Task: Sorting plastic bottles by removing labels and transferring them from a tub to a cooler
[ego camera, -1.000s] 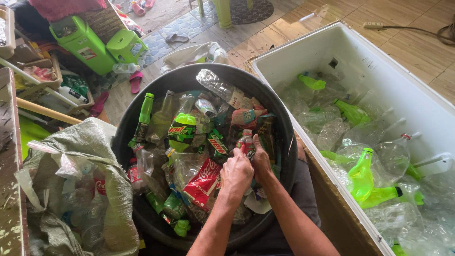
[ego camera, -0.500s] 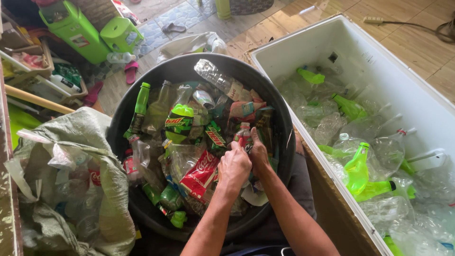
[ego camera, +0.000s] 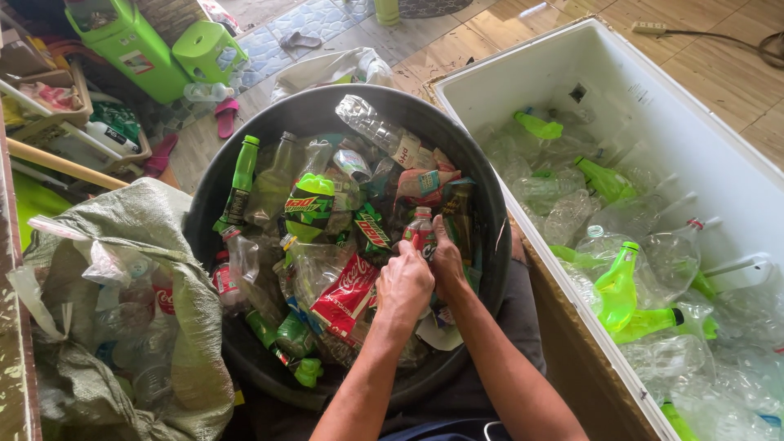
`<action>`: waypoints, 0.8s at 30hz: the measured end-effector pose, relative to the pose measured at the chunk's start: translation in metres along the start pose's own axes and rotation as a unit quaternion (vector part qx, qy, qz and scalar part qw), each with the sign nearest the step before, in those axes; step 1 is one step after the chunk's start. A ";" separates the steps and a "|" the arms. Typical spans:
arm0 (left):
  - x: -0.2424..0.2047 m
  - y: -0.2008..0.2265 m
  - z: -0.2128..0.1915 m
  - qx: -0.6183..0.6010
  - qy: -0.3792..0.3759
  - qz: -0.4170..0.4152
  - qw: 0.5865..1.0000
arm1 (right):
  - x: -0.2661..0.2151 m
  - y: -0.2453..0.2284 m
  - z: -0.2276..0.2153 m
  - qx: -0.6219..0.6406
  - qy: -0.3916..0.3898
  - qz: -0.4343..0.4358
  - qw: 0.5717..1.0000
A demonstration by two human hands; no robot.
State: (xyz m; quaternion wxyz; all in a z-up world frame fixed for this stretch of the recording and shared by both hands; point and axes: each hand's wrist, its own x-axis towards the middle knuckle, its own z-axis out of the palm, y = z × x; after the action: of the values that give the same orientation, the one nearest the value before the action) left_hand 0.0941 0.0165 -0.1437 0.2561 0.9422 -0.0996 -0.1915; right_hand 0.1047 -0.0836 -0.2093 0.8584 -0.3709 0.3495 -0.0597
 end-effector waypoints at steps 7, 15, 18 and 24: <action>-0.001 -0.002 0.002 0.001 0.001 0.000 1.000 | -0.003 -0.001 0.004 -0.016 0.009 0.001 1.000; -0.008 -0.001 -0.002 -0.007 0.005 -0.002 1.000 | -0.003 -0.001 0.007 -0.013 0.022 0.008 1.000; -0.009 -0.003 0.006 -0.012 0.004 -0.002 1.000 | -0.005 -0.005 0.008 -0.007 0.037 0.009 0.999; -0.005 -0.014 0.019 -0.001 0.004 -0.003 1.000 | -0.007 -0.009 0.010 -0.024 0.053 0.008 0.998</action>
State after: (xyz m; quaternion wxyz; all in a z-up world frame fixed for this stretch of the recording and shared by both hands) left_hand 0.0831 0.0209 -0.1649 0.2568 0.9430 -0.0960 -0.1885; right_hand 0.1071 -0.0815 -0.1944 0.8299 -0.3847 0.3987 -0.0646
